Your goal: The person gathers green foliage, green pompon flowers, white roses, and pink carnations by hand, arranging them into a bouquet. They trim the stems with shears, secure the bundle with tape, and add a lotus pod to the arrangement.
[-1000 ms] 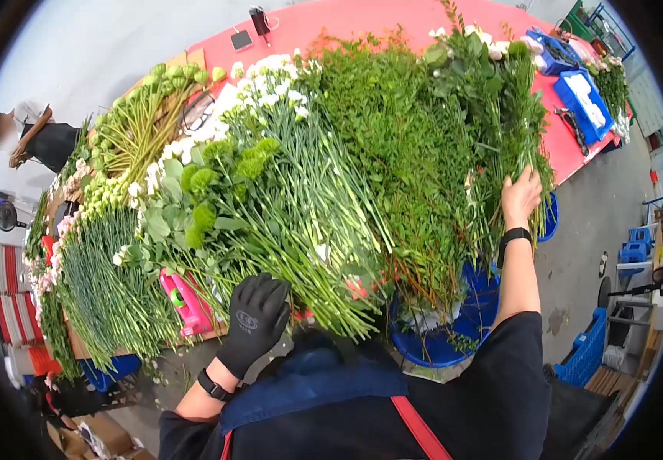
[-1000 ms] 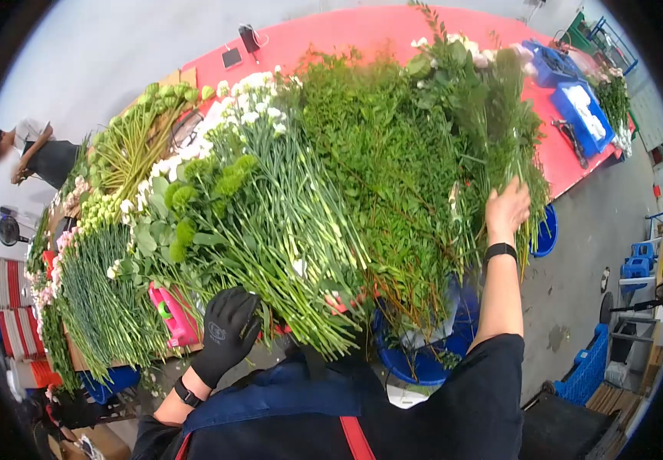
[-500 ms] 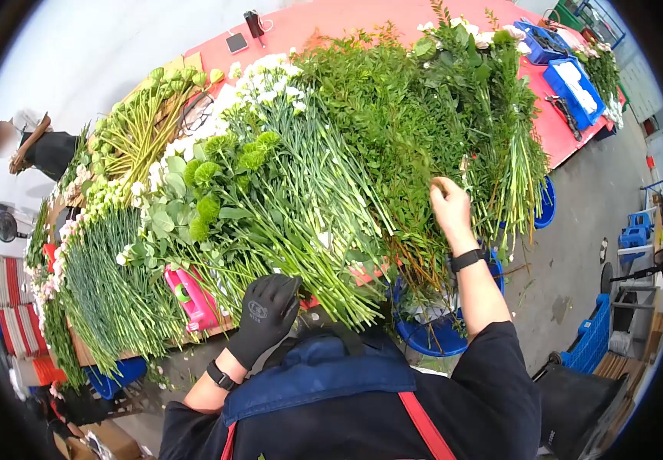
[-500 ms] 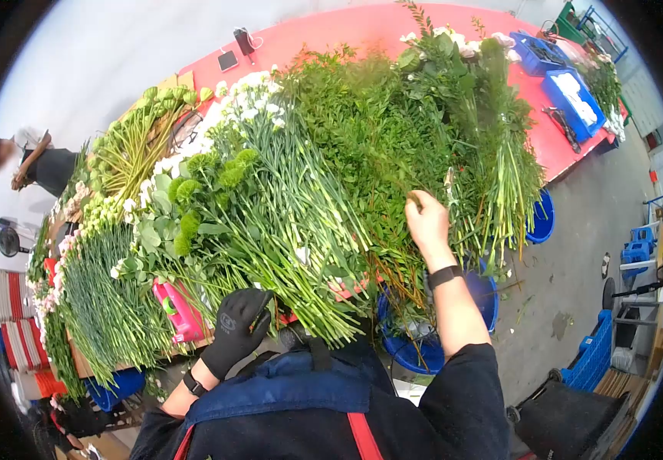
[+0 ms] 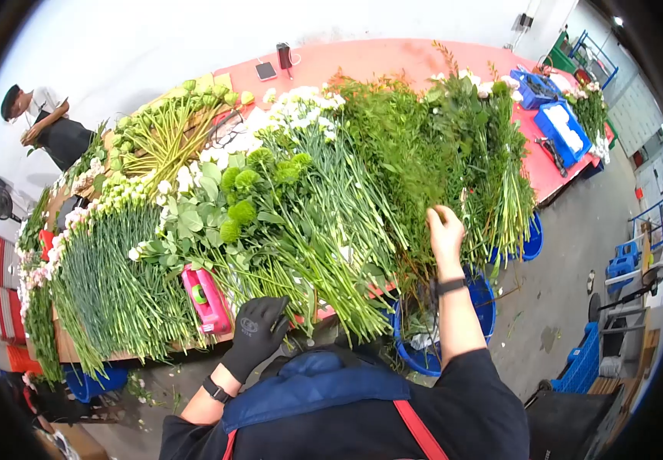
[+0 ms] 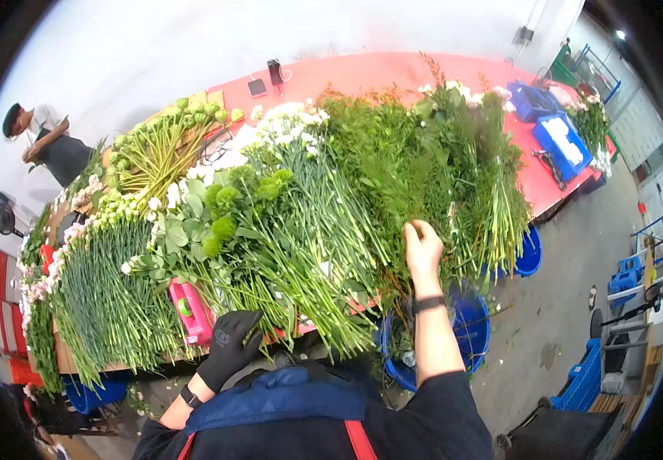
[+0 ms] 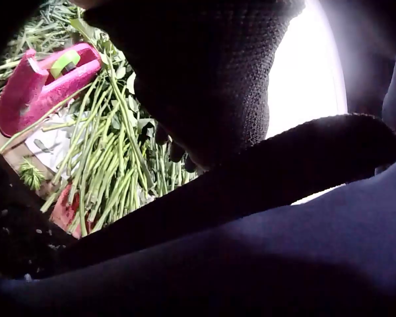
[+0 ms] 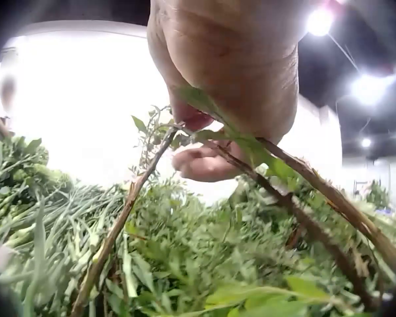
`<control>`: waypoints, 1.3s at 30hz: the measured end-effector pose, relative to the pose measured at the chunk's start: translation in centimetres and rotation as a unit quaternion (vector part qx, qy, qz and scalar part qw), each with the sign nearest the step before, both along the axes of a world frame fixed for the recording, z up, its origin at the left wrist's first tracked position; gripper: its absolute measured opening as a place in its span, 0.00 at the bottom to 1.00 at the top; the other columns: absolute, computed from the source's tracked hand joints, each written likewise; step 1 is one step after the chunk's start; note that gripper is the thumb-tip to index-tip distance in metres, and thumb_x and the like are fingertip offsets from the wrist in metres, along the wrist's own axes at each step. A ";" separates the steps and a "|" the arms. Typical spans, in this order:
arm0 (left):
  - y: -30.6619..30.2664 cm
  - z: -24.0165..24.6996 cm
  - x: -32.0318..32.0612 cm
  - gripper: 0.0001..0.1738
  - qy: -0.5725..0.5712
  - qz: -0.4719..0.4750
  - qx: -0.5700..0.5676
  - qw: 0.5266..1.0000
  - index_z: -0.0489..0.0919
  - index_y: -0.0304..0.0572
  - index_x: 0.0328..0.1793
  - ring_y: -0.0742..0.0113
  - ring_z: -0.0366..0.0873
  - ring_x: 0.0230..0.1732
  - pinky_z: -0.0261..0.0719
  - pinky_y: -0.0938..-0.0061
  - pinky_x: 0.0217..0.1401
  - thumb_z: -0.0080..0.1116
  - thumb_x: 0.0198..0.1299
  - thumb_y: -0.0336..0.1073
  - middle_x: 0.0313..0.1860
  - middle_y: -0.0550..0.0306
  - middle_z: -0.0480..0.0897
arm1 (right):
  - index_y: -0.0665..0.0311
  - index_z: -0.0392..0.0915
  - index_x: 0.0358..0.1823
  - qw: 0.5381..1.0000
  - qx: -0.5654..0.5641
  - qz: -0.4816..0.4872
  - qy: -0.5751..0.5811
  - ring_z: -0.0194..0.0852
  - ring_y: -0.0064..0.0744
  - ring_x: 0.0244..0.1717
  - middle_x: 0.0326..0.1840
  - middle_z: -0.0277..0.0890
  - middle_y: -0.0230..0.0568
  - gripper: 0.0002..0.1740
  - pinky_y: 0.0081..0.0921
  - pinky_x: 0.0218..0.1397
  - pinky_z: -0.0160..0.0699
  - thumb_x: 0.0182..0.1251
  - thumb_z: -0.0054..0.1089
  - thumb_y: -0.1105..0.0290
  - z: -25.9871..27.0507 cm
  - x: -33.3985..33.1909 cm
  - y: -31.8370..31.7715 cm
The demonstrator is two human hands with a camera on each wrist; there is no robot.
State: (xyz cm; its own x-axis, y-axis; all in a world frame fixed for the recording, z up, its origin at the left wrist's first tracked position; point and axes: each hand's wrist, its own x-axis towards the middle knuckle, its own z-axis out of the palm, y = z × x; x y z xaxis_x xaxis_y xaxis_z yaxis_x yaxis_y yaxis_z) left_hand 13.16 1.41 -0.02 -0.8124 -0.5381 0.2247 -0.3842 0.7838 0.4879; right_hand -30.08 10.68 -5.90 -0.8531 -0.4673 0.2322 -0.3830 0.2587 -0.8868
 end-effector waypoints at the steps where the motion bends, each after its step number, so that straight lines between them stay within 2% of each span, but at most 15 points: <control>1: -0.1 -0.2 0.8 0.25 -0.001 0.011 0.003 1.000 0.77 0.44 0.61 0.50 0.78 0.51 0.73 0.58 0.55 0.64 0.55 0.36 0.49 0.50 0.81 | 0.71 0.78 0.47 0.991 -0.039 0.013 -0.130 0.78 0.23 0.33 0.33 0.80 0.38 0.12 0.22 0.37 0.76 0.67 0.61 0.70 4.2 2.5 1.2; 3: -0.1 -0.6 1.9 0.23 0.024 0.024 0.019 0.999 0.78 0.44 0.60 0.48 0.79 0.49 0.74 0.58 0.54 0.63 0.56 0.36 0.49 0.48 0.82 | 0.71 0.75 0.51 0.987 -0.090 0.061 -0.117 0.73 0.18 0.26 0.32 0.78 0.34 0.13 0.16 0.27 0.69 0.70 0.57 0.71 5.9 4.2 3.9; 7: -0.9 -0.1 2.2 0.26 0.061 -0.010 0.107 0.992 0.75 0.42 0.62 0.48 0.80 0.51 0.77 0.60 0.54 0.64 0.57 0.39 0.50 0.47 0.82 | 0.74 0.77 0.52 0.992 -0.095 0.029 -0.079 0.71 0.17 0.26 0.29 0.76 0.32 0.13 0.15 0.27 0.69 0.70 0.56 0.74 9.6 9.4 7.2; 10: -1.2 -0.5 0.7 0.29 0.084 -0.031 0.275 0.957 0.74 0.41 0.66 0.53 0.81 0.55 0.78 0.64 0.57 0.64 0.60 0.44 0.54 0.46 0.82 | 0.73 0.79 0.49 0.988 -0.075 0.058 -0.121 0.72 0.18 0.24 0.29 0.78 0.34 0.12 0.16 0.27 0.72 0.67 0.60 0.74 11.1 14.1 8.1; 12: -1.5 -0.6 -1.2 0.35 0.064 -0.074 0.416 0.904 0.68 0.41 0.72 0.59 0.79 0.58 0.76 0.67 0.60 0.63 0.62 0.48 0.59 0.46 0.80 | 0.73 0.79 0.48 0.983 -0.058 0.086 -0.151 0.73 0.18 0.24 0.28 0.78 0.34 0.11 0.16 0.27 0.72 0.68 0.59 0.75 10.6 17.3 8.3; 16: -1.6 3.2 -3.4 0.39 0.171 -0.140 0.634 0.741 0.55 0.42 0.78 0.66 0.75 0.58 0.73 0.73 0.63 0.60 0.66 0.40 0.67 0.54 0.70 | 0.75 0.77 0.50 0.958 -0.017 0.188 -0.215 0.73 0.19 0.23 0.26 0.78 0.35 0.12 0.17 0.28 0.73 0.69 0.57 0.75 8.2 22.7 8.6; 19: -2.3 2.1 -3.4 0.28 0.160 -0.107 0.608 0.770 0.67 0.44 0.71 0.76 0.75 0.43 0.75 0.73 0.46 0.57 0.68 0.44 0.45 0.61 0.79 | 0.75 0.80 0.45 0.936 0.003 0.241 -0.258 0.76 0.21 0.27 0.31 0.78 0.36 0.09 0.18 0.31 0.76 0.68 0.59 0.77 6.7 25.9 9.0; 21: -3.1 1.5 -1.9 0.23 0.143 -0.116 0.563 0.806 0.75 0.44 0.64 0.81 0.69 0.28 0.70 0.76 0.32 0.54 0.69 0.48 0.24 0.68 0.75 | 0.76 0.80 0.45 0.917 0.024 0.288 -0.275 0.76 0.21 0.27 0.32 0.79 0.38 0.09 0.19 0.31 0.76 0.68 0.59 0.76 5.2 27.1 9.6; 23: -2.8 2.0 -0.2 0.25 0.131 -0.069 0.530 0.835 0.81 0.41 0.55 0.74 0.64 0.22 0.68 0.73 0.29 0.59 0.64 0.54 0.20 0.63 0.73 | 0.74 0.81 0.45 0.900 0.071 0.337 -0.268 0.74 0.20 0.28 0.32 0.79 0.35 0.10 0.18 0.32 0.73 0.69 0.59 0.73 3.9 27.3 10.1; 25: -2.8 1.1 0.3 0.23 0.078 0.032 0.597 0.798 0.84 0.43 0.49 0.72 0.67 0.22 0.69 0.72 0.29 0.61 0.62 0.55 0.21 0.60 0.75 | 0.72 0.82 0.45 0.878 0.098 0.359 -0.301 0.73 0.17 0.29 0.32 0.80 0.33 0.10 0.16 0.33 0.71 0.69 0.59 0.71 3.7 27.3 10.2; 28: -1.9 2.0 2.1 0.23 0.227 -0.026 0.581 0.781 0.84 0.41 0.49 0.74 0.71 0.26 0.73 0.72 0.32 0.62 0.62 0.54 0.26 0.60 0.79 | 0.70 0.83 0.43 0.856 0.132 0.358 -0.348 0.71 0.14 0.30 0.32 0.81 0.30 0.10 0.15 0.33 0.70 0.69 0.61 0.69 2.9 27.3 9.9; 29: -2.5 0.0 2.7 0.22 0.161 -0.042 0.574 0.802 0.82 0.44 0.54 0.75 0.74 0.30 0.75 0.75 0.37 0.61 0.63 0.52 0.32 0.59 0.83 | 0.69 0.83 0.43 0.860 0.150 0.356 -0.333 0.70 0.13 0.30 0.31 0.80 0.29 0.10 0.15 0.32 0.69 0.69 0.61 0.69 2.2 27.3 9.7; 31: -2.6 1.2 4.5 0.21 0.194 -0.087 0.481 0.850 0.81 0.47 0.57 0.75 0.76 0.31 0.76 0.75 0.38 0.60 0.65 0.50 0.35 0.59 0.84 | 0.68 0.83 0.40 0.853 0.178 0.359 -0.334 0.69 0.13 0.29 0.31 0.79 0.27 0.09 0.15 0.32 0.69 0.67 0.64 0.68 2.1 27.8 9.3; 34: -2.6 0.0 5.2 0.20 0.217 -0.125 0.443 0.861 0.78 0.49 0.61 0.75 0.79 0.38 0.78 0.74 0.42 0.56 0.67 0.48 0.42 0.59 0.85 | 0.68 0.83 0.39 0.850 0.207 0.397 -0.277 0.68 0.13 0.29 0.30 0.77 0.26 0.08 0.15 0.32 0.68 0.66 0.65 0.69 1.0 27.7 8.9; 39: -2.2 2.1 7.1 0.20 0.192 -0.035 0.605 0.772 0.76 0.48 0.63 0.73 0.79 0.48 0.80 0.72 0.46 0.53 0.70 0.45 0.50 0.60 0.83 | 0.68 0.83 0.37 0.841 0.205 0.422 -0.270 0.67 0.14 0.30 0.31 0.77 0.27 0.07 0.16 0.33 0.67 0.64 0.66 0.71 1.0 28.1 8.3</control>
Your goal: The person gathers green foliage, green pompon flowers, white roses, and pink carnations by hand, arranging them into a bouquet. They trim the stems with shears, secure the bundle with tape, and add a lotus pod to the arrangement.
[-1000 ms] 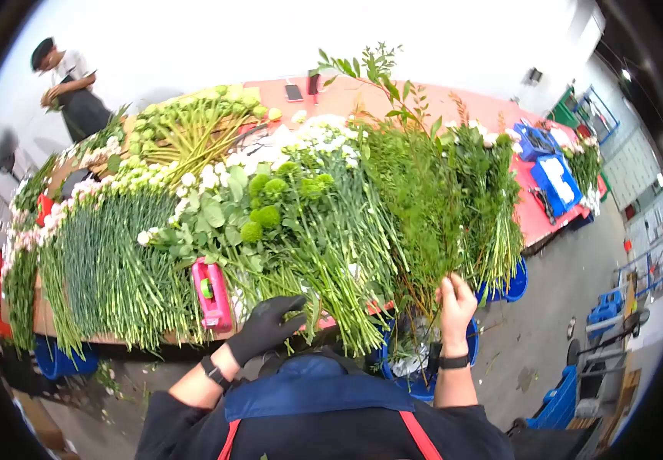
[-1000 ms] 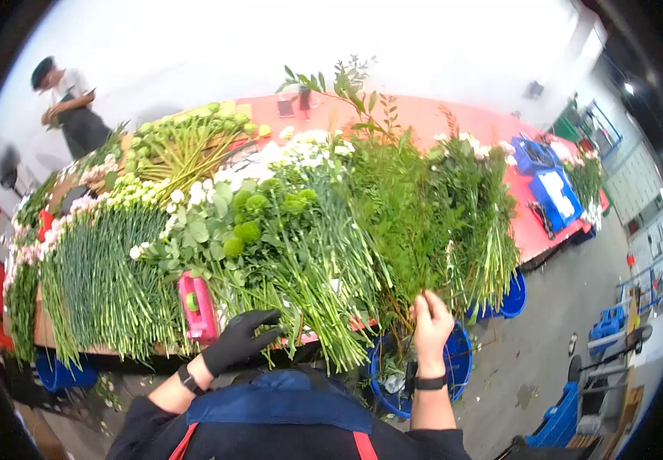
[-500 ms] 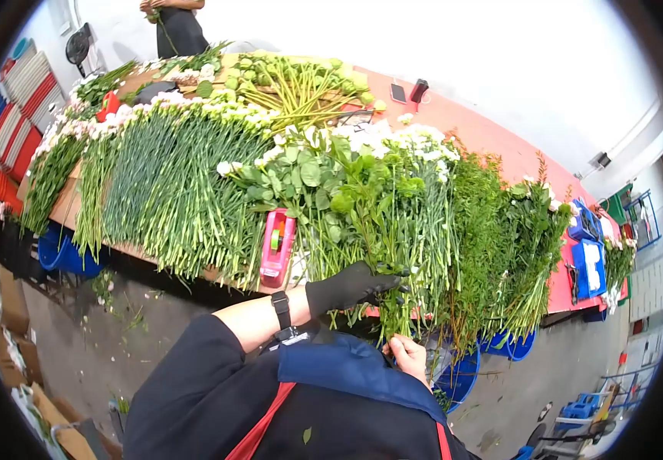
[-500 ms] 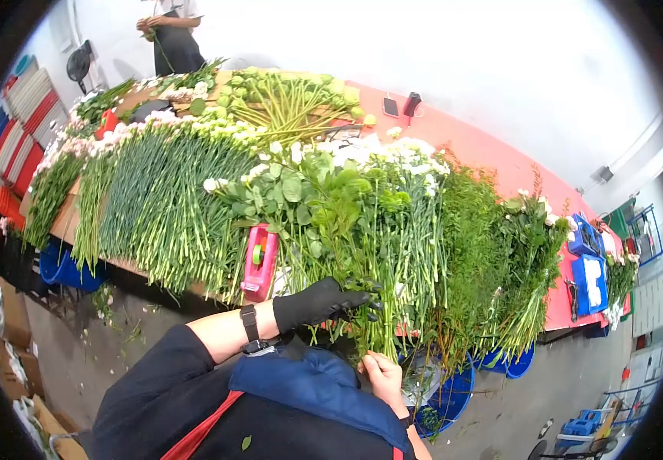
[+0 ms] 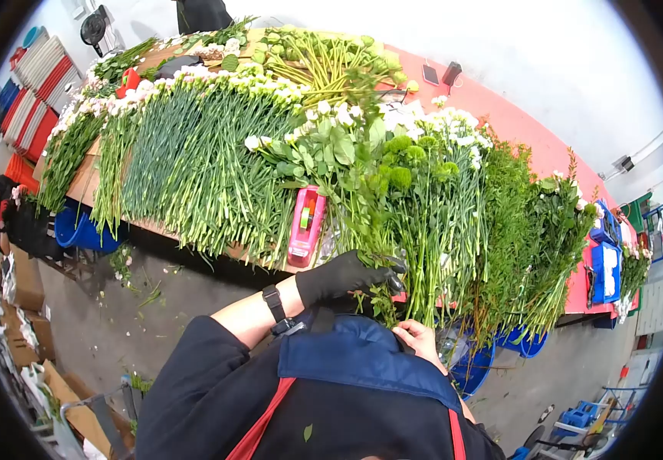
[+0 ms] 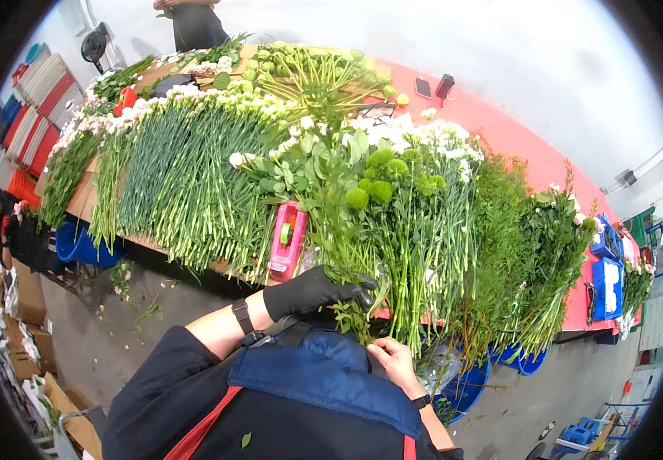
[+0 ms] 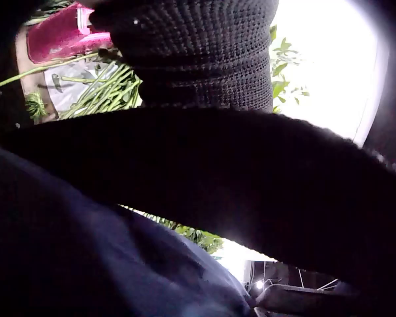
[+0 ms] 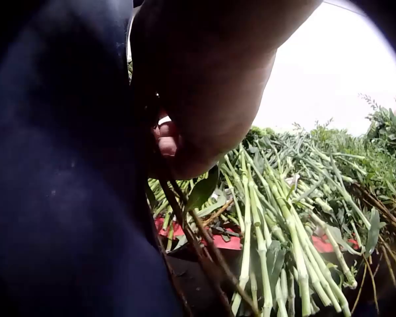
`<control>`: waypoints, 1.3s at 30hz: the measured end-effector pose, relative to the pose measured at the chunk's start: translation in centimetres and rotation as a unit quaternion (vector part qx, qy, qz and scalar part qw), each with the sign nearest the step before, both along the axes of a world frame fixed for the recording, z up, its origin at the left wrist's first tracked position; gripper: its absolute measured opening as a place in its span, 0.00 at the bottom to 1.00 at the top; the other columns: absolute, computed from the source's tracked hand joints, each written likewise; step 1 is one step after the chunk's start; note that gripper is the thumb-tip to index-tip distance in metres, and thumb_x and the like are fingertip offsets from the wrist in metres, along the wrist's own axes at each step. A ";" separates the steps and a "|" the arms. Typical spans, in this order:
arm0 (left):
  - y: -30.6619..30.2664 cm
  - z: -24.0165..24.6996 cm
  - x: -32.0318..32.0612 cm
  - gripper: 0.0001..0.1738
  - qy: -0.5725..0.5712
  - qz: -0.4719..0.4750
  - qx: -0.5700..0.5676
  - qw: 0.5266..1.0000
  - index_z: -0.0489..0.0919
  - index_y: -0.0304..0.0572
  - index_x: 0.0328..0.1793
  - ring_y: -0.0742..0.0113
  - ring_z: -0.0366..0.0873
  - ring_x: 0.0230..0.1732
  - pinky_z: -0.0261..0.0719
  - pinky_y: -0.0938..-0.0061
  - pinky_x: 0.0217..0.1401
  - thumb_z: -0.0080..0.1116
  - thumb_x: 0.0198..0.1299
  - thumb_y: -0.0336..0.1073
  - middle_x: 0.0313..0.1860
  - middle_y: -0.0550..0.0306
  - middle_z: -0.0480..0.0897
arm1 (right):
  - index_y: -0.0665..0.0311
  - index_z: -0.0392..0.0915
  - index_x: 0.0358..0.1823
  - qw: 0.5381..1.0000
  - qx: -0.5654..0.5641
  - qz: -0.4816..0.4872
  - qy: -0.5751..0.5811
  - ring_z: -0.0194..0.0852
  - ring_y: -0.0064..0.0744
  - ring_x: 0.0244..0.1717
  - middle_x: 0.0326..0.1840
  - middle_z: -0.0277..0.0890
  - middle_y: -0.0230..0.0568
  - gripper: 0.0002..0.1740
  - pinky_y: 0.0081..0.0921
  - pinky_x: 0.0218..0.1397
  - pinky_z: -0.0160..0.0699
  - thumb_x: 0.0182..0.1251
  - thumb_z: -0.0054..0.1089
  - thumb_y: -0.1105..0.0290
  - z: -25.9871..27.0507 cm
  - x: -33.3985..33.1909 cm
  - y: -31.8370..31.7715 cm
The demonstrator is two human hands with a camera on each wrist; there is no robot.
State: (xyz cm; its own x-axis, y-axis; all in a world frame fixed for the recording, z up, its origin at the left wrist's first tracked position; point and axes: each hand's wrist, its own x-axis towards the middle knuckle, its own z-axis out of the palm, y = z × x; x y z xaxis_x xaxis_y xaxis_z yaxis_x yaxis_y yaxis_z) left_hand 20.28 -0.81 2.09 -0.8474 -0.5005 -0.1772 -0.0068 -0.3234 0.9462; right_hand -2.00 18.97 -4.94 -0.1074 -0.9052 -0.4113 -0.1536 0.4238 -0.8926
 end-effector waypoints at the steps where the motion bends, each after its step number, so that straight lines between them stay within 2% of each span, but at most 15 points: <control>1: 0.1 -0.9 0.0 0.20 0.008 0.009 0.041 0.999 0.76 0.47 0.64 0.72 0.79 0.49 0.81 0.71 0.47 0.53 0.70 0.45 0.51 0.60 0.83 | 0.68 0.83 0.37 1.000 -0.014 -0.009 -0.005 0.69 0.15 0.30 0.31 0.78 0.28 0.07 0.17 0.34 0.68 0.63 0.66 0.71 -0.4 0.0 -0.1; 3: 0.6 -2.7 -0.3 0.22 0.044 0.040 0.071 0.996 0.75 0.42 0.64 0.70 0.78 0.52 0.78 0.70 0.53 0.54 0.70 0.45 0.52 0.57 0.83 | 0.68 0.84 0.36 0.998 0.053 -0.019 -0.017 0.72 0.17 0.31 0.30 0.79 0.29 0.07 0.19 0.36 0.71 0.63 0.67 0.70 0.4 -0.2 -0.3; 5: 0.8 -1.7 -0.2 0.24 0.042 0.067 0.088 0.993 0.73 0.36 0.65 0.69 0.78 0.55 0.74 0.72 0.59 0.53 0.70 0.44 0.51 0.51 0.83 | 0.68 0.85 0.35 0.999 0.021 0.016 0.022 0.75 0.19 0.32 0.30 0.80 0.32 0.09 0.20 0.37 0.73 0.62 0.67 0.68 -0.2 -0.5 -0.3; 6: 0.7 -1.0 -0.1 0.25 0.045 0.043 0.121 0.991 0.71 0.37 0.67 0.62 0.77 0.58 0.73 0.62 0.65 0.53 0.70 0.45 0.52 0.49 0.82 | 0.68 0.85 0.35 0.998 0.019 0.032 0.041 0.76 0.20 0.32 0.30 0.81 0.33 0.09 0.21 0.37 0.74 0.63 0.67 0.68 0.6 -0.3 -0.5; 9: 1.3 -3.0 -1.3 0.26 0.191 0.075 0.345 0.916 0.69 0.38 0.68 0.53 0.77 0.59 0.73 0.50 0.66 0.50 0.70 0.47 0.50 0.48 0.81 | 0.68 0.84 0.36 0.989 -0.036 0.120 0.085 0.79 0.27 0.34 0.32 0.82 0.39 0.11 0.25 0.40 0.77 0.64 0.66 0.65 1.4 -0.8 -1.5; 10: 1.4 -3.4 -1.9 0.28 0.159 0.119 0.363 0.911 0.66 0.39 0.69 0.47 0.78 0.56 0.72 0.41 0.65 0.49 0.71 0.49 0.44 0.51 0.80 | 0.68 0.84 0.36 0.985 -0.040 0.148 0.085 0.80 0.28 0.34 0.32 0.82 0.39 0.11 0.26 0.40 0.77 0.64 0.66 0.65 1.4 -1.2 -1.8; 13: 1.7 -3.1 -2.6 0.24 0.175 0.112 0.388 0.898 0.69 0.39 0.67 0.54 0.79 0.48 0.75 0.52 0.63 0.49 0.72 0.46 0.41 0.52 0.77 | 0.67 0.84 0.39 0.960 0.036 0.256 0.105 0.81 0.33 0.35 0.33 0.84 0.42 0.16 0.30 0.43 0.79 0.65 0.64 0.59 3.0 -4.2 -3.9; 14: 2.1 -2.2 -3.0 0.26 0.148 0.128 0.338 0.921 0.67 0.39 0.69 0.60 0.76 0.39 0.77 0.52 0.60 0.45 0.73 0.48 0.33 0.57 0.71 | 0.67 0.84 0.40 0.969 0.033 0.212 0.122 0.82 0.33 0.35 0.33 0.84 0.44 0.17 0.30 0.43 0.79 0.65 0.63 0.58 3.7 -5.6 -4.8; 19: 2.7 -1.7 -4.5 0.29 0.103 0.145 0.280 0.943 0.66 0.36 0.69 0.66 0.70 0.34 0.77 0.56 0.55 0.39 0.75 0.52 0.28 0.61 0.64 | 0.66 0.84 0.39 0.962 -0.002 -0.020 0.272 0.81 0.29 0.34 0.32 0.84 0.42 0.13 0.29 0.42 0.79 0.61 0.63 0.64 2.5 -15.7 -12.1; 21: 3.1 -1.0 -5.2 0.29 0.091 0.162 0.271 0.944 0.66 0.36 0.69 0.66 0.70 0.34 0.77 0.57 0.54 0.40 0.75 0.52 0.28 0.61 0.65 | 0.64 0.85 0.38 0.908 -0.060 -0.018 0.413 0.83 0.41 0.37 0.34 0.84 0.48 0.12 0.35 0.45 0.80 0.59 0.62 0.63 0.8 -18.7 -14.6; 24: 3.3 0.4 -5.8 0.31 0.057 0.175 0.237 0.954 0.63 0.34 0.70 0.65 0.70 0.34 0.76 0.57 0.53 0.41 0.74 0.53 0.28 0.62 0.65 | 0.63 0.85 0.37 0.895 -0.033 -0.026 0.444 0.82 0.50 0.42 0.36 0.83 0.52 0.12 0.40 0.48 0.79 0.59 0.62 0.62 -1.9 -20.4 -18.1; 28: 3.3 0.1 -6.1 0.32 0.043 0.199 0.240 0.949 0.62 0.33 0.71 0.65 0.71 0.32 0.77 0.55 0.53 0.41 0.74 0.53 0.26 0.62 0.65 | 0.62 0.83 0.34 0.863 0.023 -0.039 0.503 0.81 0.51 0.43 0.36 0.82 0.52 0.13 0.43 0.49 0.79 0.56 0.62 0.60 -3.7 -20.0 -20.8; 32: 3.1 -0.3 -5.9 0.31 0.039 0.218 0.228 0.948 0.62 0.32 0.70 0.64 0.71 0.31 0.77 0.51 0.55 0.39 0.75 0.52 0.26 0.62 0.64 | 0.62 0.83 0.32 0.886 -0.020 -0.059 0.459 0.80 0.55 0.39 0.34 0.82 0.52 0.11 0.44 0.46 0.79 0.55 0.58 0.64 -3.9 -20.3 -20.9; 35: 3.0 -1.0 -5.7 0.31 0.053 0.226 0.224 0.947 0.61 0.31 0.70 0.64 0.71 0.31 0.77 0.50 0.55 0.39 0.75 0.52 0.26 0.62 0.64 | 0.67 0.80 0.32 0.923 -0.093 -0.108 0.358 0.81 0.47 0.33 0.31 0.81 0.51 0.13 0.38 0.40 0.78 0.57 0.62 0.62 -2.0 -20.4 -19.1; 39: 2.5 -0.9 -6.0 0.30 0.048 0.237 0.242 0.940 0.63 0.33 0.70 0.64 0.71 0.31 0.78 0.49 0.55 0.39 0.75 0.52 0.25 0.62 0.63 | 0.68 0.78 0.30 0.936 -0.141 -0.152 0.284 0.70 0.18 0.24 0.22 0.75 0.30 0.08 0.20 0.29 0.72 0.60 0.64 0.70 -0.9 -19.8 -14.9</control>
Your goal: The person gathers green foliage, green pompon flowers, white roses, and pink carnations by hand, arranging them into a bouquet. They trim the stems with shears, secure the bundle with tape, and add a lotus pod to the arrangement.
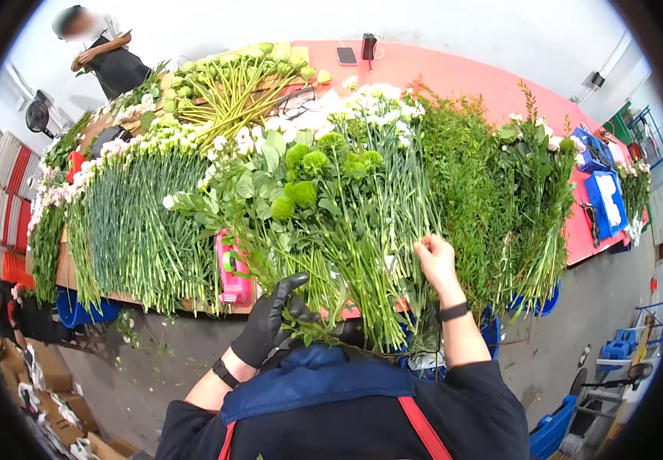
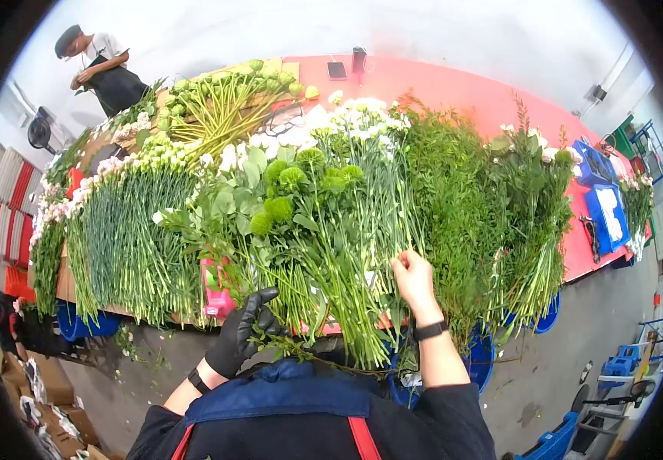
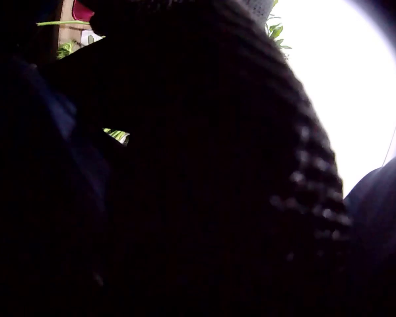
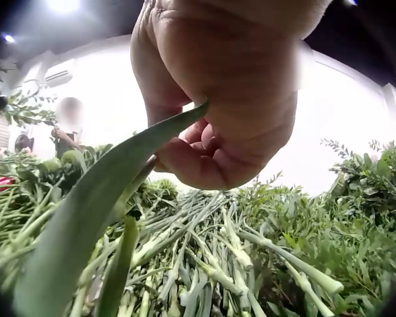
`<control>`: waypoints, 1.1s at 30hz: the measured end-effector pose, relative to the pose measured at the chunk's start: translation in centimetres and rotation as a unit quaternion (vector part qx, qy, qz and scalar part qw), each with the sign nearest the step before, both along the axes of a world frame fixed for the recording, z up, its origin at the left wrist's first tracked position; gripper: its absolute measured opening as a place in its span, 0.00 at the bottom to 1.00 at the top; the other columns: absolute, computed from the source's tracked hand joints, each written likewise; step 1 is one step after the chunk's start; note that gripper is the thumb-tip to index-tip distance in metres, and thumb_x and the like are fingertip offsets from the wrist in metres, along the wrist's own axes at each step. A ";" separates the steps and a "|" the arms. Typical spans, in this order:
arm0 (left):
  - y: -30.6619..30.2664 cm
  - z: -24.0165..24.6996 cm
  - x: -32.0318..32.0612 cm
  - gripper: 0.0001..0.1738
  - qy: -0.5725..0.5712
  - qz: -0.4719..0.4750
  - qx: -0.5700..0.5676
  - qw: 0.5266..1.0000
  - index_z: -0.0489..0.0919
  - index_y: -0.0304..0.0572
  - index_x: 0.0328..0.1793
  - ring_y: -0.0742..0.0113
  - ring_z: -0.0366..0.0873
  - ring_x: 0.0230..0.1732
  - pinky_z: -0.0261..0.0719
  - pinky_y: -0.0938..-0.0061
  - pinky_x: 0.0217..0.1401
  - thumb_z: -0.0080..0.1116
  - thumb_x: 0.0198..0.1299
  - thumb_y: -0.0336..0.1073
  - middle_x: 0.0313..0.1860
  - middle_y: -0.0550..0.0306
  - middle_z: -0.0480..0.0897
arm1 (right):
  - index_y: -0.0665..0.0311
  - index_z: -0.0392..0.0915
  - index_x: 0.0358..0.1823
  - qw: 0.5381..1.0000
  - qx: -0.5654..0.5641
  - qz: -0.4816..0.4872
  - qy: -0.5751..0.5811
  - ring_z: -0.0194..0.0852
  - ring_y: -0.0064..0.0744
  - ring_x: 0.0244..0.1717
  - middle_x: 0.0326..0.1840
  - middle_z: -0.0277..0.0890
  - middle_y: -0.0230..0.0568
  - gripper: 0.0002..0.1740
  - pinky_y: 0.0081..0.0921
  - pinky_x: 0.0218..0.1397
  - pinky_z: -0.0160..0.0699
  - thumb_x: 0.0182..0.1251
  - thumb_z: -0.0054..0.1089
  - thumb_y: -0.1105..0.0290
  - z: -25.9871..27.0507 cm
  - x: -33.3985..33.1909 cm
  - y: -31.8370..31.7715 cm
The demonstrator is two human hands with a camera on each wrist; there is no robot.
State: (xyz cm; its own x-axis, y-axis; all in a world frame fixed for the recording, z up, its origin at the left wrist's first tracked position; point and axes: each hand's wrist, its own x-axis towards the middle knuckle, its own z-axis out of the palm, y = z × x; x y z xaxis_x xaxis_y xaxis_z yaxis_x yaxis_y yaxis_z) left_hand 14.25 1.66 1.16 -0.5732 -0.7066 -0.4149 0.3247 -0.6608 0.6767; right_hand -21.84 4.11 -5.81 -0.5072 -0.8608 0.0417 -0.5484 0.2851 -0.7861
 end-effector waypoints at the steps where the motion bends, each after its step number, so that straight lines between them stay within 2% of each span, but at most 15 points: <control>1: -0.1 0.0 -0.1 0.29 0.007 0.001 0.003 1.000 0.63 0.34 0.70 0.64 0.72 0.31 0.78 0.51 0.54 0.39 0.75 0.51 0.26 0.62 0.64 | 0.68 0.77 0.31 0.999 0.004 0.002 -0.042 0.68 0.16 0.22 0.22 0.74 0.29 0.08 0.19 0.27 0.70 0.61 0.63 0.70 0.2 0.4 0.9; 5: -0.5 -0.4 -0.8 0.24 -0.056 -0.032 -0.091 0.994 0.66 0.37 0.69 0.66 0.74 0.33 0.82 0.60 0.52 0.38 0.76 0.46 0.27 0.61 0.68 | 0.69 0.78 0.33 0.979 0.052 0.003 -0.195 0.69 0.17 0.26 0.24 0.76 0.31 0.09 0.21 0.31 0.71 0.63 0.63 0.69 2.4 2.4 2.8; 9: -0.8 -1.1 -1.3 0.22 -0.066 -0.071 -0.135 0.986 0.67 0.38 0.68 0.69 0.76 0.34 0.84 0.69 0.48 0.38 0.77 0.43 0.29 0.59 0.71 | 0.68 0.78 0.35 0.988 0.033 0.022 -0.148 0.68 0.15 0.25 0.23 0.74 0.28 0.08 0.18 0.29 0.68 0.65 0.61 0.70 1.2 1.5 1.8; 14: -0.6 0.3 -2.0 0.23 -0.024 -0.057 -0.061 0.996 0.68 0.38 0.68 0.67 0.74 0.34 0.82 0.62 0.52 0.38 0.77 0.46 0.29 0.60 0.69 | 0.69 0.77 0.33 0.975 -0.031 -0.059 -0.211 0.76 0.18 0.27 0.25 0.80 0.36 0.09 0.20 0.32 0.73 0.65 0.60 0.69 -1.5 -2.3 -3.6; 16: -0.4 0.0 -2.0 0.25 0.003 -0.043 -0.033 0.999 0.67 0.37 0.68 0.67 0.74 0.35 0.81 0.60 0.53 0.38 0.77 0.47 0.29 0.60 0.68 | 0.70 0.77 0.34 0.990 -0.026 -0.104 -0.097 0.80 0.30 0.28 0.26 0.81 0.42 0.10 0.27 0.36 0.76 0.64 0.61 0.68 -4.0 -5.2 -5.8; 17: -0.2 -0.8 -1.7 0.25 0.019 -0.035 -0.015 0.999 0.67 0.37 0.68 0.67 0.74 0.35 0.80 0.60 0.54 0.38 0.76 0.48 0.29 0.60 0.68 | 0.69 0.78 0.38 0.991 0.061 -0.115 0.012 0.82 0.45 0.34 0.29 0.81 0.49 0.11 0.35 0.42 0.78 0.63 0.61 0.67 -4.9 -6.9 -6.7; 18: -0.1 -1.3 -1.4 0.26 0.034 -0.026 0.002 0.999 0.67 0.36 0.68 0.67 0.74 0.35 0.80 0.59 0.55 0.38 0.76 0.49 0.29 0.60 0.68 | 0.69 0.78 0.41 0.977 0.122 -0.109 0.137 0.80 0.54 0.39 0.34 0.81 0.53 0.12 0.42 0.47 0.78 0.63 0.60 0.67 0.5 -4.7 -6.5; 20: 0.1 -0.8 -0.9 0.27 0.006 -0.022 -0.018 1.000 0.66 0.36 0.69 0.66 0.74 0.36 0.79 0.58 0.54 0.38 0.76 0.49 0.29 0.61 0.68 | 0.69 0.79 0.43 0.942 -0.034 -0.149 0.299 0.79 0.58 0.43 0.35 0.81 0.53 0.13 0.42 0.50 0.77 0.62 0.60 0.67 0.0 -4.0 -7.8; 22: 0.4 -0.6 -0.3 0.27 -0.030 -0.016 -0.029 0.999 0.66 0.36 0.69 0.66 0.74 0.36 0.79 0.57 0.54 0.38 0.76 0.50 0.29 0.61 0.68 | 0.67 0.81 0.45 0.966 -0.064 -0.036 0.247 0.81 0.53 0.44 0.40 0.82 0.53 0.14 0.40 0.51 0.78 0.62 0.59 0.67 0.2 -3.8 -9.8; 23: 0.5 -0.5 0.0 0.27 -0.052 -0.013 -0.030 0.998 0.65 0.36 0.69 0.66 0.74 0.36 0.79 0.57 0.54 0.37 0.76 0.50 0.29 0.61 0.67 | 0.67 0.81 0.48 0.990 -0.026 0.004 0.137 0.82 0.51 0.45 0.41 0.83 0.53 0.15 0.37 0.52 0.79 0.62 0.57 0.68 -0.1 -3.1 -11.1; 27: 1.1 -1.3 0.5 0.27 -0.101 -0.016 -0.102 0.990 0.65 0.36 0.69 0.66 0.74 0.37 0.79 0.54 0.54 0.37 0.76 0.50 0.29 0.62 0.66 | 0.71 0.83 0.42 0.987 0.141 0.081 -0.017 0.81 0.31 0.28 0.33 0.84 0.44 0.12 0.28 0.34 0.80 0.61 0.54 0.73 -6.5 -0.3 -16.5; 29: 1.3 -0.2 0.2 0.27 -0.061 0.023 -0.028 0.997 0.65 0.36 0.69 0.66 0.74 0.37 0.78 0.55 0.54 0.38 0.76 0.49 0.29 0.62 0.66 | 0.70 0.85 0.37 0.947 0.109 0.030 -0.302 0.83 0.31 0.30 0.32 0.84 0.46 0.09 0.29 0.34 0.80 0.56 0.59 0.80 -6.4 3.6 -17.4; 30: 1.4 0.1 0.2 0.26 -0.041 0.043 0.010 0.998 0.65 0.35 0.69 0.66 0.74 0.37 0.78 0.55 0.54 0.38 0.76 0.49 0.29 0.62 0.65 | 0.70 0.83 0.37 0.944 0.139 0.092 -0.286 0.84 0.41 0.34 0.33 0.84 0.51 0.09 0.33 0.38 0.80 0.57 0.56 0.78 -5.3 5.0 -17.7; 32: 1.5 -0.5 0.4 0.29 -0.045 0.045 0.012 0.998 0.64 0.37 0.69 0.67 0.71 0.35 0.77 0.53 0.56 0.38 0.75 0.53 0.28 0.63 0.64 | 0.69 0.82 0.37 0.985 0.106 0.136 0.010 0.82 0.53 0.40 0.36 0.82 0.57 0.11 0.37 0.45 0.79 0.57 0.52 0.75 -3.3 7.6 -17.8; 33: 1.6 -0.7 0.6 0.30 -0.047 0.046 0.013 0.998 0.64 0.37 0.70 0.67 0.69 0.33 0.76 0.53 0.56 0.38 0.75 0.54 0.28 0.64 0.63 | 0.69 0.81 0.37 0.990 0.091 0.109 0.015 0.80 0.55 0.42 0.36 0.81 0.58 0.11 0.38 0.47 0.78 0.57 0.52 0.74 -3.4 7.6 -17.8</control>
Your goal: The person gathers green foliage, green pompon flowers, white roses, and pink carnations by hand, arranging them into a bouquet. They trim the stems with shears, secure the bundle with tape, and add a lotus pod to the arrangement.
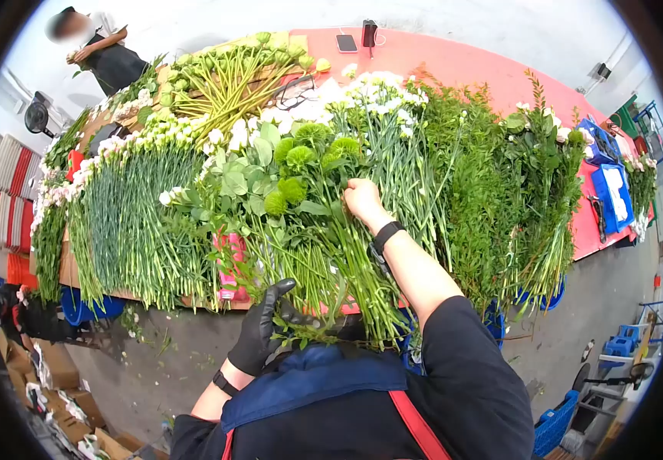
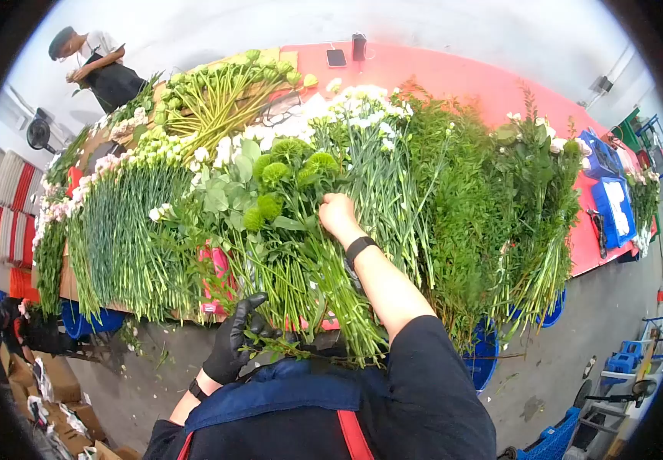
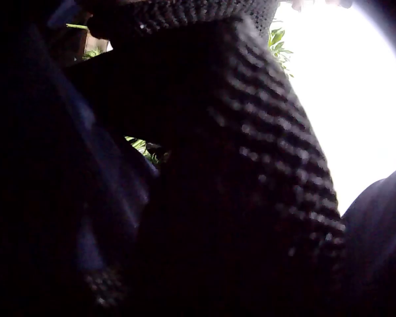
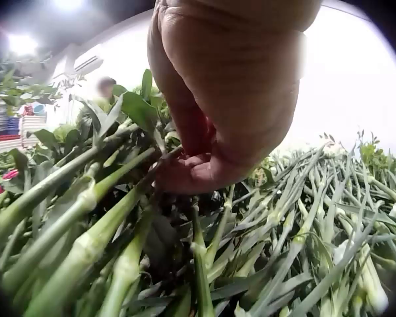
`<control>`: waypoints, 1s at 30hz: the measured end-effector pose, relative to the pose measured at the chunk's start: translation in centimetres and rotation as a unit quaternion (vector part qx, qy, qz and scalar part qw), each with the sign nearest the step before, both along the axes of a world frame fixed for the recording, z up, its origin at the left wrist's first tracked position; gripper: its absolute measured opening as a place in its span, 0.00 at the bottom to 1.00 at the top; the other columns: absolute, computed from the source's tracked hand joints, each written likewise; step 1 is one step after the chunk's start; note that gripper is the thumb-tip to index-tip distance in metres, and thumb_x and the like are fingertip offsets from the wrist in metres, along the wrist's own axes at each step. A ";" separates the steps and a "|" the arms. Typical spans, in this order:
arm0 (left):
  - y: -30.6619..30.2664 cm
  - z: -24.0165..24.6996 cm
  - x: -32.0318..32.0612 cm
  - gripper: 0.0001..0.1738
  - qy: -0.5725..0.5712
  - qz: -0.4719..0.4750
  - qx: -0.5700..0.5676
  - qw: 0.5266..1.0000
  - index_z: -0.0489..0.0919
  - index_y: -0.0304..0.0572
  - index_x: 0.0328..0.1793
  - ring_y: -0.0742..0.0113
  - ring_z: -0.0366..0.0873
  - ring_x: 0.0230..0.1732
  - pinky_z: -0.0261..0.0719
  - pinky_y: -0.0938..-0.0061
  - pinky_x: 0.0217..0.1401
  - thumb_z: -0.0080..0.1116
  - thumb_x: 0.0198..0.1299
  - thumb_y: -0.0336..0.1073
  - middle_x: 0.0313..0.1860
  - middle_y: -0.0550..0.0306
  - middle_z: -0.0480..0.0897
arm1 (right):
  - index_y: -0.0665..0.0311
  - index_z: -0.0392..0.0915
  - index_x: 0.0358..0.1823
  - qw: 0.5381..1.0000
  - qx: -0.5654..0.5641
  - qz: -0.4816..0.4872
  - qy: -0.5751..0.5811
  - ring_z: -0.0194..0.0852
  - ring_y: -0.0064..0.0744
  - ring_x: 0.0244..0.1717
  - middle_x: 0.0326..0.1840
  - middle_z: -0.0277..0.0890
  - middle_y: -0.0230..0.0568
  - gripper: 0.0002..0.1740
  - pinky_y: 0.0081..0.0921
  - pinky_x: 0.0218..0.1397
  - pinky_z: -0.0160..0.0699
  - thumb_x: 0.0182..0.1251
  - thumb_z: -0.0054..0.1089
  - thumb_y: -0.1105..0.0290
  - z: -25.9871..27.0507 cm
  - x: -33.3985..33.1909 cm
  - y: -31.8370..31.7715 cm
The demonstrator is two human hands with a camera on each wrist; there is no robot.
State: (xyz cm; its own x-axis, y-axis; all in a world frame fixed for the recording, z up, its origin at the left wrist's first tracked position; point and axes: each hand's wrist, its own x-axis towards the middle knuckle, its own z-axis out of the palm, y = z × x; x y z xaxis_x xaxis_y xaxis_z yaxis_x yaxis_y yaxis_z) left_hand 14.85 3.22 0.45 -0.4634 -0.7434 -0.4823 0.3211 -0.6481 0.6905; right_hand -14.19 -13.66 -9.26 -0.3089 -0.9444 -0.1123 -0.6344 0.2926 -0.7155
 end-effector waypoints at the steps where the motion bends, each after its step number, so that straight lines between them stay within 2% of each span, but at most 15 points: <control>1: 0.1 0.0 0.2 0.30 0.004 0.006 0.003 1.000 0.64 0.37 0.70 0.67 0.69 0.33 0.76 0.53 0.56 0.38 0.74 0.54 0.28 0.64 0.63 | 0.68 0.81 0.37 0.999 -0.017 -0.026 0.006 0.79 0.57 0.44 0.37 0.81 0.59 0.11 0.39 0.50 0.77 0.57 0.51 0.74 -0.1 0.0 -0.1; 3: 0.4 0.0 0.5 0.30 0.015 0.019 0.007 1.000 0.64 0.37 0.70 0.67 0.70 0.33 0.76 0.53 0.56 0.39 0.74 0.54 0.28 0.64 0.63 | 0.69 0.81 0.37 0.994 -0.065 -0.087 0.009 0.78 0.58 0.48 0.38 0.80 0.60 0.11 0.40 0.53 0.76 0.56 0.51 0.74 -0.3 -0.9 -0.3; 5: 0.5 -0.4 0.9 0.30 -0.007 0.020 -0.011 1.000 0.64 0.37 0.70 0.67 0.70 0.33 0.76 0.53 0.56 0.40 0.74 0.54 0.28 0.64 0.63 | 0.70 0.81 0.37 0.992 -0.046 -0.121 -0.009 0.83 0.51 0.38 0.34 0.82 0.58 0.10 0.38 0.44 0.80 0.58 0.55 0.73 -3.0 -3.7 -1.3; 7: 0.8 -0.4 1.1 0.30 -0.019 0.023 -0.014 0.999 0.64 0.37 0.69 0.67 0.70 0.33 0.76 0.53 0.56 0.40 0.74 0.54 0.28 0.64 0.63 | 0.70 0.81 0.35 0.970 0.034 -0.172 -0.170 0.83 0.40 0.23 0.27 0.82 0.50 0.09 0.34 0.30 0.80 0.62 0.59 0.70 -2.3 -4.9 -1.4; 8: 0.8 -0.3 1.2 0.30 -0.020 0.026 -0.009 0.999 0.64 0.37 0.69 0.67 0.70 0.33 0.76 0.53 0.56 0.39 0.74 0.54 0.28 0.64 0.63 | 0.70 0.81 0.32 0.950 0.017 -0.204 -0.234 0.78 0.32 0.15 0.22 0.79 0.44 0.11 0.30 0.20 0.75 0.64 0.61 0.67 -3.7 -5.3 -2.5; 11: 0.9 -0.1 1.3 0.29 -0.037 0.023 -0.012 0.999 0.65 0.35 0.68 0.66 0.70 0.33 0.75 0.52 0.56 0.38 0.75 0.53 0.29 0.64 0.63 | 0.71 0.79 0.30 0.956 0.037 -0.190 -0.221 0.78 0.33 0.16 0.21 0.78 0.44 0.12 0.30 0.18 0.74 0.63 0.63 0.67 -0.6 -4.9 -3.6; 13: 1.1 0.1 1.3 0.29 -0.055 0.015 -0.015 0.998 0.64 0.34 0.68 0.66 0.70 0.33 0.75 0.53 0.55 0.38 0.75 0.52 0.29 0.63 0.64 | 0.71 0.77 0.25 0.941 0.063 -0.217 -0.252 0.73 0.32 0.14 0.19 0.76 0.42 0.13 0.31 0.16 0.70 0.59 0.66 0.68 -1.6 -5.2 -5.6; 16: 1.2 -0.3 1.4 0.29 -0.050 0.027 -0.001 0.998 0.64 0.32 0.68 0.66 0.70 0.33 0.75 0.53 0.55 0.37 0.75 0.52 0.29 0.63 0.64 | 0.69 0.78 0.21 0.908 0.081 -0.272 -0.308 0.69 0.29 0.13 0.18 0.76 0.40 0.09 0.29 0.16 0.69 0.53 0.67 0.72 -2.4 -5.6 -7.0; 17: 1.4 -0.1 1.5 0.29 -0.053 0.029 0.004 0.998 0.65 0.32 0.68 0.66 0.70 0.33 0.75 0.53 0.55 0.37 0.75 0.52 0.29 0.63 0.64 | 0.71 0.78 0.21 0.910 0.076 -0.279 -0.298 0.72 0.32 0.15 0.17 0.76 0.42 0.11 0.31 0.20 0.73 0.51 0.68 0.70 -2.7 -5.8 -7.0; 19: 1.7 -0.1 1.7 0.30 -0.054 0.026 -0.020 0.998 0.65 0.33 0.68 0.66 0.70 0.33 0.75 0.52 0.55 0.39 0.75 0.52 0.28 0.64 0.64 | 0.74 0.80 0.26 0.949 0.051 -0.244 -0.191 0.80 0.45 0.25 0.23 0.80 0.51 0.16 0.37 0.33 0.79 0.50 0.67 0.64 -1.7 -5.8 -6.1; 22: 1.7 -0.2 1.9 0.30 -0.022 0.049 0.007 0.999 0.66 0.33 0.68 0.67 0.71 0.33 0.76 0.54 0.55 0.40 0.74 0.53 0.27 0.64 0.65 | 0.71 0.82 0.34 0.983 0.022 -0.182 0.010 0.78 0.61 0.47 0.41 0.80 0.63 0.21 0.45 0.51 0.76 0.50 0.61 0.56 2.5 -5.5 -3.0; 25: 1.5 0.3 2.0 0.30 -0.020 0.039 0.006 0.999 0.66 0.34 0.68 0.67 0.71 0.34 0.76 0.57 0.56 0.39 0.75 0.53 0.29 0.63 0.65 | 0.70 0.81 0.35 0.983 -0.025 -0.178 0.044 0.78 0.59 0.45 0.40 0.80 0.60 0.20 0.44 0.48 0.76 0.53 0.58 0.56 5.0 -6.1 -0.3; 27: 1.4 0.2 2.3 0.29 -0.032 0.008 -0.021 0.999 0.66 0.34 0.68 0.67 0.71 0.38 0.77 0.60 0.58 0.36 0.76 0.51 0.33 0.61 0.65 | 0.65 0.84 0.40 0.976 -0.087 -0.195 0.032 0.80 0.54 0.42 0.38 0.81 0.56 0.18 0.42 0.47 0.77 0.56 0.56 0.59 5.7 -7.3 0.7; 29: 1.4 0.8 1.9 0.30 -0.026 0.010 -0.015 0.999 0.65 0.33 0.69 0.68 0.70 0.36 0.76 0.58 0.57 0.37 0.75 0.53 0.31 0.63 0.64 | 0.62 0.84 0.44 0.961 -0.175 -0.214 0.017 0.82 0.50 0.40 0.37 0.82 0.54 0.17 0.38 0.46 0.77 0.57 0.56 0.62 4.8 -9.9 0.8; 30: 1.2 1.2 1.7 0.31 -0.024 0.009 -0.014 1.000 0.64 0.33 0.69 0.68 0.70 0.35 0.76 0.56 0.57 0.37 0.75 0.53 0.30 0.64 0.64 | 0.59 0.85 0.46 0.962 -0.167 -0.217 0.018 0.82 0.47 0.41 0.37 0.83 0.52 0.17 0.36 0.48 0.77 0.57 0.56 0.63 5.6 -11.0 1.1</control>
